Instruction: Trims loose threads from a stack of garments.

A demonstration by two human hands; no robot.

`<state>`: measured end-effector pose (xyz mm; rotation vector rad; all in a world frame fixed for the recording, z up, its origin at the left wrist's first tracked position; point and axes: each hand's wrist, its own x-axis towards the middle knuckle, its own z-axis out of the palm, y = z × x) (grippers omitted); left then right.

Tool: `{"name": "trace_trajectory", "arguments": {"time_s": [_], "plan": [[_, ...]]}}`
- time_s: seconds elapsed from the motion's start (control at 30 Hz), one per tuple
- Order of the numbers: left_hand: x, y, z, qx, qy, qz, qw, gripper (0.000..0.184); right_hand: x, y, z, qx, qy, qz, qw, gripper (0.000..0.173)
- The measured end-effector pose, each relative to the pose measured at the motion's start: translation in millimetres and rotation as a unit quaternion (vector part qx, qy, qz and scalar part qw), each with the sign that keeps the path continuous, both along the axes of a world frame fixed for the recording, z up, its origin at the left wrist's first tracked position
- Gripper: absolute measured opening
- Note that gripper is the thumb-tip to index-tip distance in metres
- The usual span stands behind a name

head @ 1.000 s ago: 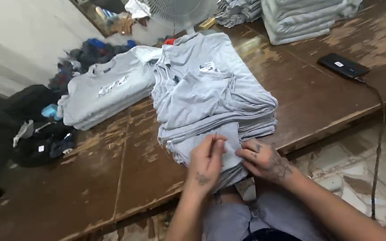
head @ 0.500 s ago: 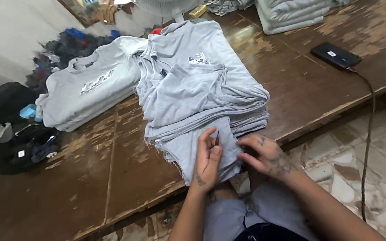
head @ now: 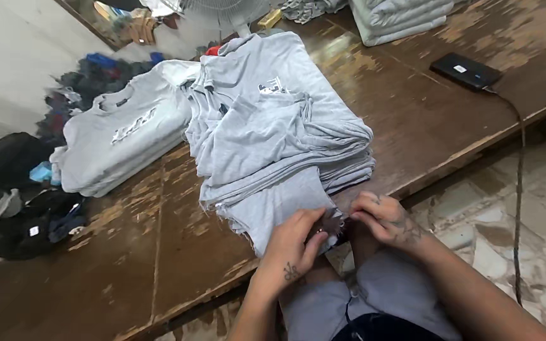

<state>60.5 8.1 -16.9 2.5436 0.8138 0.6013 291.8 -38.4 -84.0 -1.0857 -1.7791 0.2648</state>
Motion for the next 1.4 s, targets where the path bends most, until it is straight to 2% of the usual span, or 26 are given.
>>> {"name": "trace_trajectory", "arguments": {"time_s": [0.13,0.37,0.47,0.53,0.63,0.7,0.77,0.87,0.93,1.03,1.1,1.2,1.3,1.37,1.4], "plan": [[3.2,-2.5,-0.6,0.047,0.002,-0.003,0.999,0.028,-5.0,-5.0,2.2,0.023,0.031,0.006,0.999,0.024],[4.9,-2.0,-3.5,0.061,-0.007,0.014,0.998,0.030,-6.8,-8.7,8.9,-0.009,0.087,0.016,0.996,0.031],[3.6,-1.5,-3.4,-0.013,-0.064,0.076,0.995,0.033,-9.4,-7.5,8.7,-0.004,0.124,0.033,0.992,0.048],[2.2,0.1,-6.0,-0.101,-0.149,0.116,0.977,0.037,-14.1,-1.9,9.0,0.011,0.092,0.015,0.996,0.051],[0.7,0.7,-9.6,-0.156,-0.208,0.125,0.957,0.039,-23.5,6.1,5.2,0.030,0.002,-0.026,0.999,0.026],[-4.1,0.9,-11.4,-0.150,-0.200,0.112,0.962,0.039,-20.4,4.3,4.4,0.069,0.013,-0.044,0.997,0.018],[-11.9,1.5,-10.4,-0.154,-0.199,0.102,0.962,0.040,-1.2,-10.5,16.7,0.030,0.023,-0.009,0.999,0.025],[-17.8,-0.2,-8.2,-0.190,-0.229,0.106,0.949,0.039,20.9,-25.3,32.7,-0.065,-0.047,0.084,0.993,0.051],[-13.0,1.6,-8.8,-0.201,-0.247,0.110,0.941,0.038,10.3,-21.2,38.3,-0.051,-0.061,0.056,0.995,0.044],[-3.6,1.6,-8.4,-0.197,-0.242,0.124,0.942,0.038,-19.1,0.8,28.8,-0.007,-0.049,0.024,0.998,0.026],[-5.0,-1.4,-7.6,-0.187,-0.224,0.129,0.948,0.038,-29.6,7.4,17.3,0.054,-0.015,0.017,0.998,0.015],[-19.2,-2.7,-6.3,-0.158,-0.216,0.109,0.957,0.039,-14.1,-12.4,30.3,0.037,0.013,0.095,0.995,0.024],[-30.8,-9.8,-2.8,-0.096,-0.180,0.097,0.974,0.052,5.3,-32.2,41.8,-0.030,-0.089,0.181,0.979,0.036],[-27.4,-11.0,-1.1,-0.061,-0.153,0.091,0.982,0.063,0.8,-28.2,44.8,-0.024,-0.083,0.148,0.985,0.042],[-24.0,-10.4,-1.6,-0.059,-0.150,0.084,0.983,0.063,-5.2,-22.4,45.0,-0.012,-0.071,0.110,0.991,0.036]]}}
